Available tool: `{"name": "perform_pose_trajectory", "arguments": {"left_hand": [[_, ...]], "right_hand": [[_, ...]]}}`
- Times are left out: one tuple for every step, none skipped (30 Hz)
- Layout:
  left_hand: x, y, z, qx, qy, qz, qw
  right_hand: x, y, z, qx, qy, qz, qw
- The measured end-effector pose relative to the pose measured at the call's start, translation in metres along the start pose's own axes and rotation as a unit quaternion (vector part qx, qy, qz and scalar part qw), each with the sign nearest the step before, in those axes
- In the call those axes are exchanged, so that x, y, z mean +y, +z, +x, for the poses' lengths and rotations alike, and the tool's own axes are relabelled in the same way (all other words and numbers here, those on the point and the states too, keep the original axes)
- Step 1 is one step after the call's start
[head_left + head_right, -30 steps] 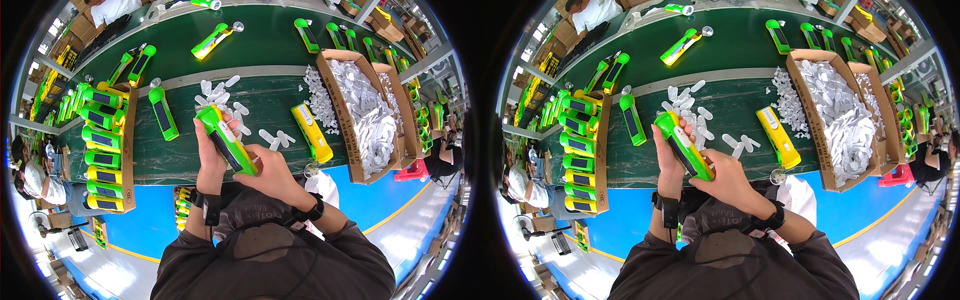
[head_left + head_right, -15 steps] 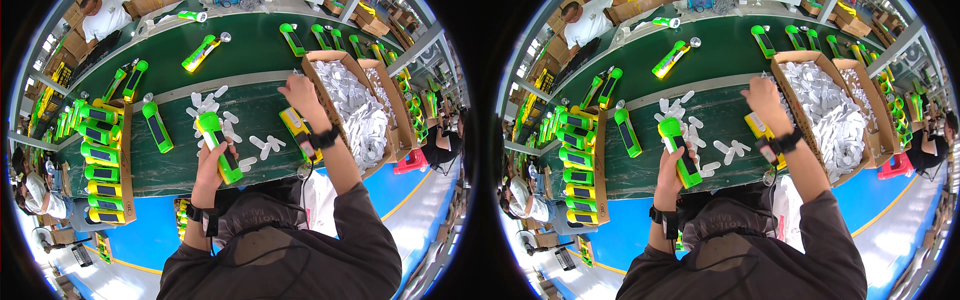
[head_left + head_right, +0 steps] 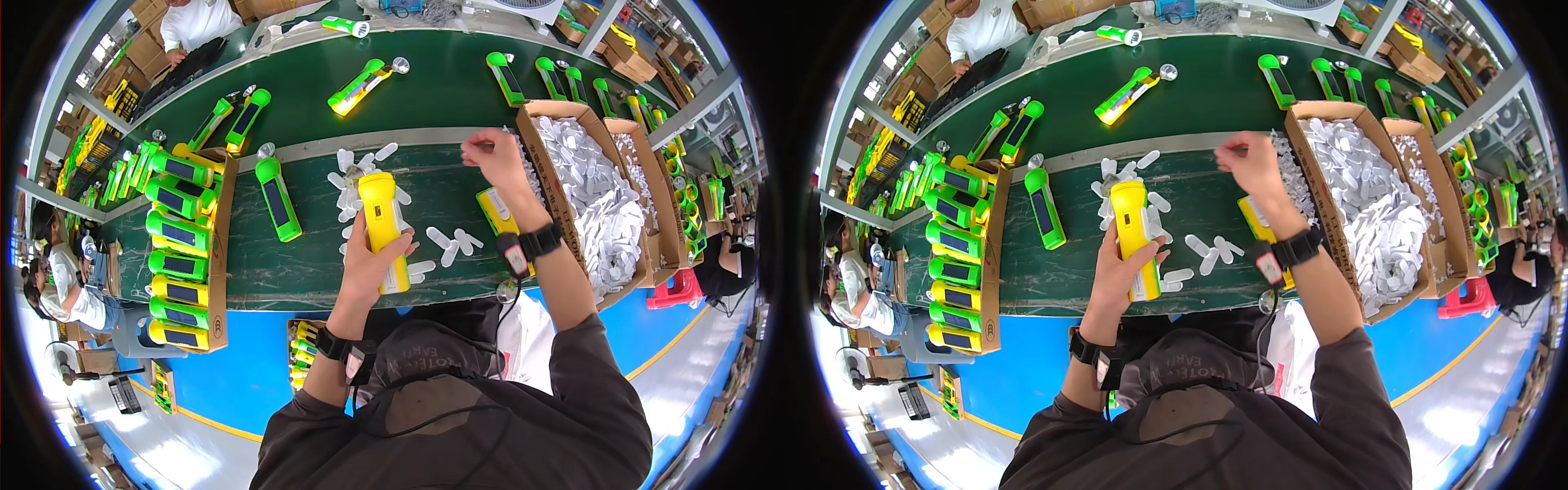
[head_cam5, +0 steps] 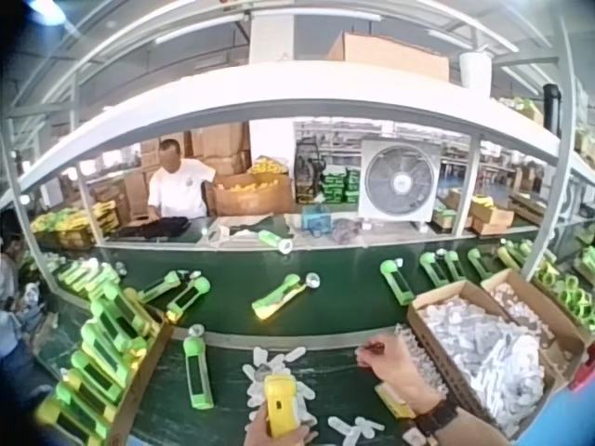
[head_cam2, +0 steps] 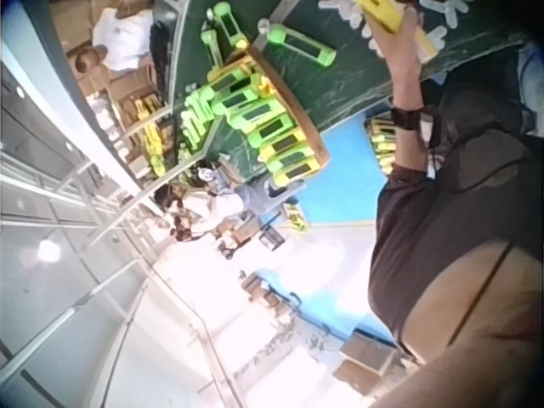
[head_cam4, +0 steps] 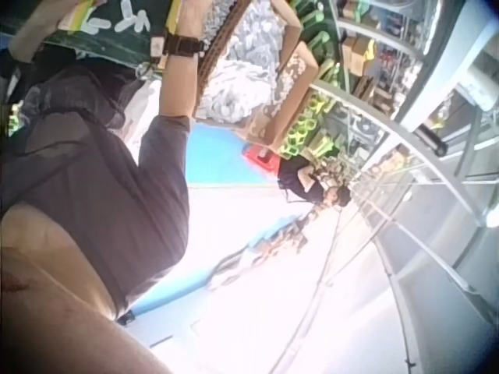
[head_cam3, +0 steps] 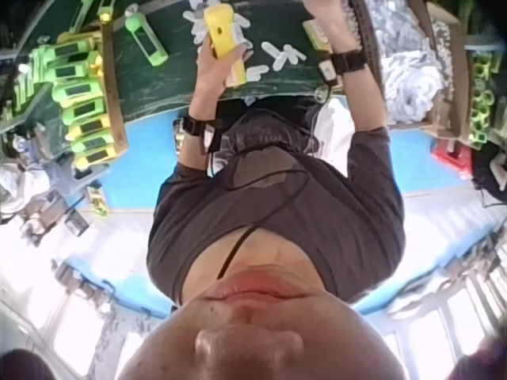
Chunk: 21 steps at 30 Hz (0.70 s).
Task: Assembling components of green and yellow solar-powered flashlights on a factory assembly line.
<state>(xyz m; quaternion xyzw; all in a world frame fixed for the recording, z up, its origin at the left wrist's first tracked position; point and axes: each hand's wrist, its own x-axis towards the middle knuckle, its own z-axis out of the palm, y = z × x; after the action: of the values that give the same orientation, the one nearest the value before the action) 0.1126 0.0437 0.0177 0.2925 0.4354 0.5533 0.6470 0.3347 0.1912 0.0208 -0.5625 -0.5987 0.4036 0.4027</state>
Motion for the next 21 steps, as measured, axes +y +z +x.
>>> {"name": "perform_pose_trajectory", "arguments": {"left_hand": [[-0.001, 0.000, 0.001, 0.001, -0.001, -0.001, 1.000], [-0.003, 0.000, 0.002, -0.002, 0.013, 0.039, 0.999], [-0.003, 0.001, 0.003, -0.008, 0.028, 0.078, 0.997], [-0.004, 0.001, 0.004, -0.008, 0.026, 0.079, 0.997], [-0.004, 0.002, 0.004, -0.004, 0.054, 0.117, 0.992], [-0.005, 0.004, 0.005, -0.003, 0.082, 0.153, 0.985], [-0.006, 0.004, 0.006, -0.002, 0.081, 0.153, 0.985], [-0.008, 0.004, 0.008, 0.013, 0.134, 0.189, 0.973], [-0.009, 0.005, 0.009, 0.028, 0.188, 0.224, 0.956], [-0.009, 0.005, 0.009, 0.030, 0.188, 0.224, 0.956], [-0.009, 0.004, 0.008, 0.038, 0.197, 0.241, 0.949], [-0.008, 0.005, 0.008, 0.046, 0.207, 0.258, 0.943], [-0.007, 0.006, 0.007, 0.047, 0.207, 0.258, 0.943], [-0.005, 0.008, 0.005, 0.056, 0.216, 0.274, 0.935], [-0.004, 0.010, 0.001, 0.066, 0.223, 0.291, 0.928], [-0.005, 0.009, -0.001, 0.067, 0.220, 0.291, 0.929], [-0.007, 0.008, -0.004, 0.071, 0.220, 0.293, 0.927], [-0.007, 0.007, -0.003, 0.074, 0.223, 0.297, 0.926], [-0.007, 0.007, -0.004, 0.074, 0.223, 0.297, 0.926], [-0.008, 0.006, -0.005, 0.081, 0.236, 0.321, 0.914], [-0.008, 0.006, -0.006, 0.087, 0.249, 0.344, 0.901]], "right_hand": [[-0.018, 0.009, -0.016, -0.029, 0.001, 0.142, 0.989], [-0.029, 0.016, -0.029, -0.056, 0.002, 0.163, 0.985], [-0.038, 0.024, -0.041, -0.082, 0.001, 0.183, 0.980], [-0.042, 0.034, -0.051, -0.109, 0.007, 0.211, 0.971], [-0.045, 0.044, -0.059, -0.137, 0.013, 0.239, 0.961], [-0.045, 0.051, -0.067, -0.146, 0.018, 0.251, 0.957], [-0.046, 0.057, -0.074, -0.146, 0.029, 0.221, 0.964], [-0.049, 0.065, -0.080, -0.118, -0.004, 0.186, 0.975], [-0.051, 0.071, -0.085, -0.089, -0.037, 0.149, 0.984], [-0.050, 0.077, -0.087, -0.090, -0.036, 0.150, 0.984], [-0.045, 0.083, -0.088, -0.081, -0.028, 0.183, 0.979], [-0.045, 0.087, -0.089, -0.071, -0.020, 0.215, 0.974], [-0.046, 0.089, -0.091, -0.072, -0.020, 0.215, 0.974], [-0.049, 0.090, -0.094, -0.075, -0.004, 0.218, 0.973], [-0.052, 0.091, -0.099, -0.080, 0.014, 0.221, 0.972], [-0.055, 0.092, -0.103, -0.081, 0.017, 0.220, 0.972], [-0.057, 0.094, -0.107, -0.072, 0.023, 0.231, 0.970], [-0.058, 0.096, -0.107, -0.062, 0.026, 0.243, 0.968], [-0.057, 0.098, -0.107, -0.062, 0.026, 0.243, 0.968], [-0.054, 0.101, -0.106, -0.061, 0.028, 0.237, 0.969], [-0.052, 0.102, -0.106, -0.059, 0.030, 0.231, 0.971]]}}
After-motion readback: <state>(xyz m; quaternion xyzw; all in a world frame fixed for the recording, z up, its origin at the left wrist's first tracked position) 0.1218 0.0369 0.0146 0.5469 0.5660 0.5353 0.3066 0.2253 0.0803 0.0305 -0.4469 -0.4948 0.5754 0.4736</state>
